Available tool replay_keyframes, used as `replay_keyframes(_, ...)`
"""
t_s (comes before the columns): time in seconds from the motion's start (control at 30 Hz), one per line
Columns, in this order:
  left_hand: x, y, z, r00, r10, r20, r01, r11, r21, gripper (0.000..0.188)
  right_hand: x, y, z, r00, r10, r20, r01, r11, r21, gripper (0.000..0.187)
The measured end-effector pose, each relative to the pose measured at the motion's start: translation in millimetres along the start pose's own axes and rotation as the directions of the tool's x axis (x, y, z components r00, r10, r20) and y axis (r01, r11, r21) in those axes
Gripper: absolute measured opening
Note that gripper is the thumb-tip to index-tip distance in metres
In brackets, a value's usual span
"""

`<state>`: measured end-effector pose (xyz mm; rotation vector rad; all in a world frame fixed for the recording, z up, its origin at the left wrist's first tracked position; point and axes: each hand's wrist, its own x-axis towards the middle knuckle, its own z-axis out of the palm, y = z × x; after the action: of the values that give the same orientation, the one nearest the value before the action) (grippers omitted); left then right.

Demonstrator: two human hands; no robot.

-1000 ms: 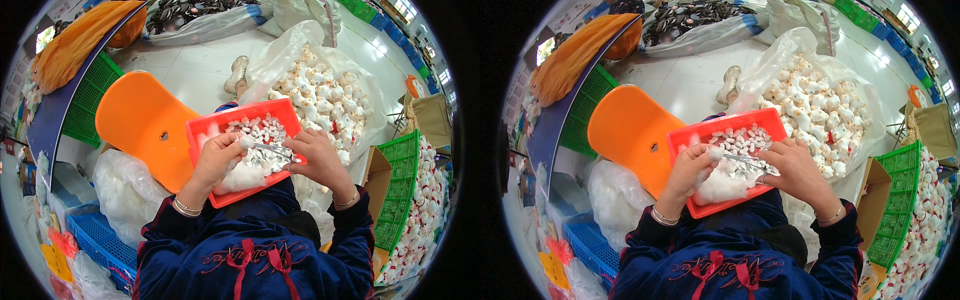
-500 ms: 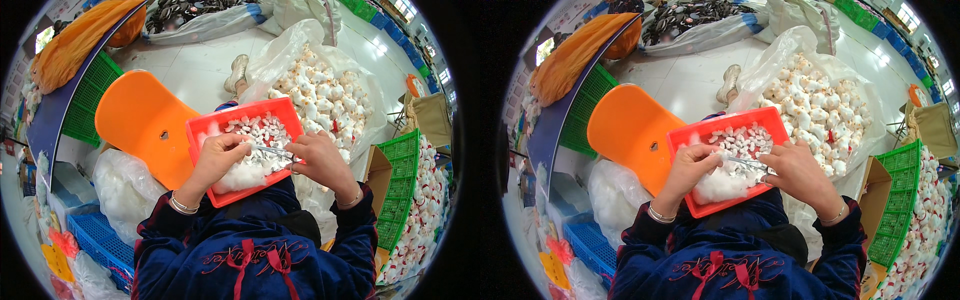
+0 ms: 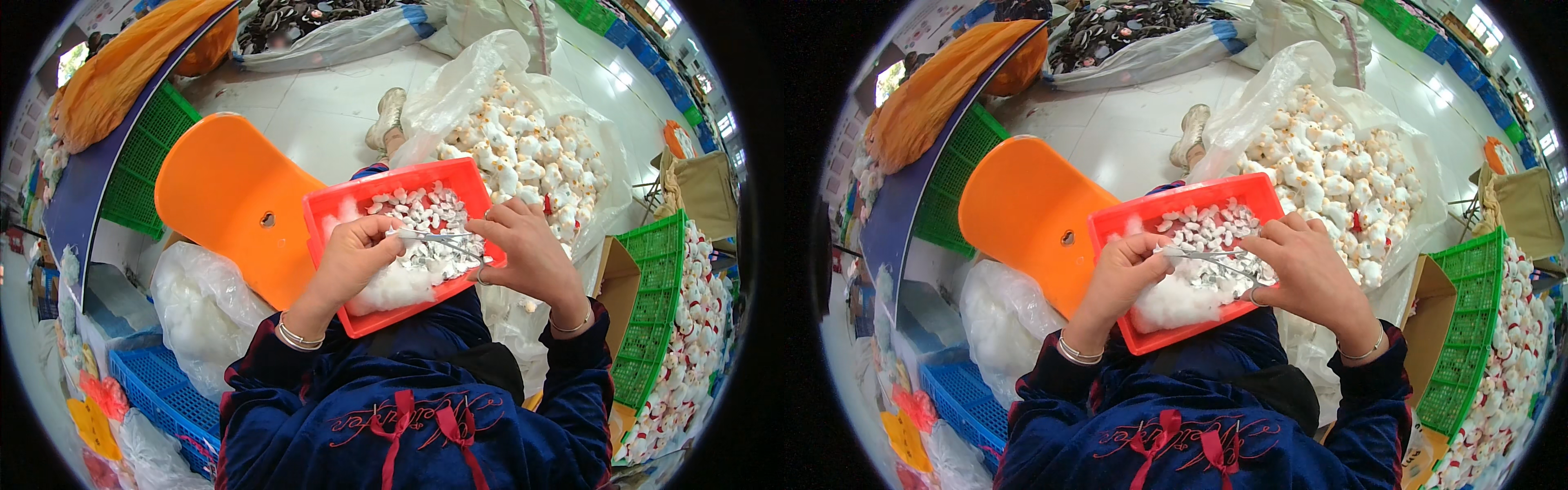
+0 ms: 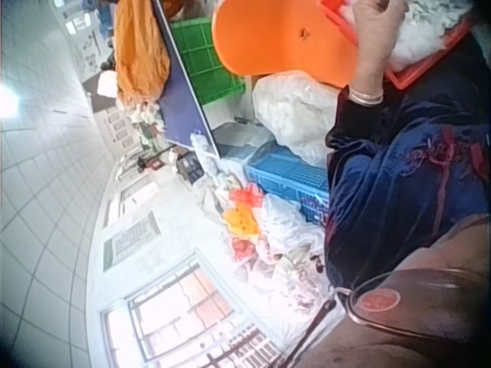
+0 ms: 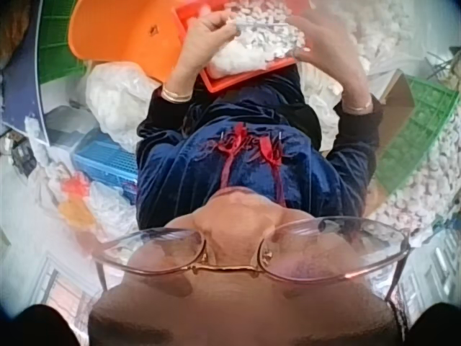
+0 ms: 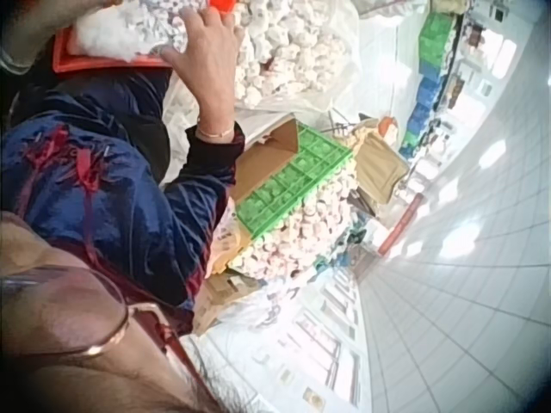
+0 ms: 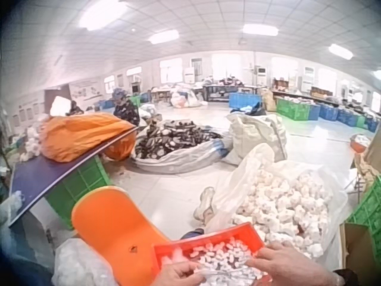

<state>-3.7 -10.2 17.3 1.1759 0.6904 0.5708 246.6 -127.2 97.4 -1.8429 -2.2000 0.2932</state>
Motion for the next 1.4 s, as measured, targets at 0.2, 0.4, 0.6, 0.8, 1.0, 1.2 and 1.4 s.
replay_keyframes(0.2,-0.1,-2.6,-1.6,0.998,0.043,-0.053,-0.035,0.991,0.128,0.025,-1.9,2.1,-1.5,0.996,0.014,0.086,-0.012,1.0,-0.023,0.036)
replay_keyframes(0.4,-1.1,5.0,-0.1,0.998,0.068,-0.017,-0.068,0.997,0.029,0.021,-1.3,-1.9,-4.4,0.993,0.024,0.112,-0.021,0.999,-0.025,0.034)
replay_keyframes(0.6,0.7,1.2,-6.1,0.998,0.005,0.061,-0.007,1.0,0.031,0.018,6.2,-6.4,-3.4,0.991,-0.066,0.119,0.072,0.996,-0.05,0.037)
replay_keyframes(0.8,-2.6,9.2,-5.1,0.999,-0.023,0.029,0.022,0.999,0.025,0.01,-3.2,-3.0,-0.5,0.995,0.033,0.095,-0.036,0.999,0.029,0.046)
replay_keyframes(1.0,1.7,2.5,-4.1,0.993,-0.062,-0.103,0.036,0.971,-0.237,0.009,-10.9,-1.9,7.6,0.998,0.039,-0.043,-0.034,0.992,0.119,0.055)
replay_keyframes(1.2,2.1,0.7,-1.3,0.994,-0.068,-0.085,0.039,0.953,-0.3,0.009,-7.9,-2.5,21.2,0.997,0.076,0.027,-0.077,0.995,0.062,0.045)
replay_keyframes(1.4,3.3,-4.3,-3.9,0.999,0.035,-0.021,-0.035,0.999,-0.03,0.012,3.1,-11.3,13.8,0.997,-0.014,0.069,0.014,1.0,0.001,0.036)
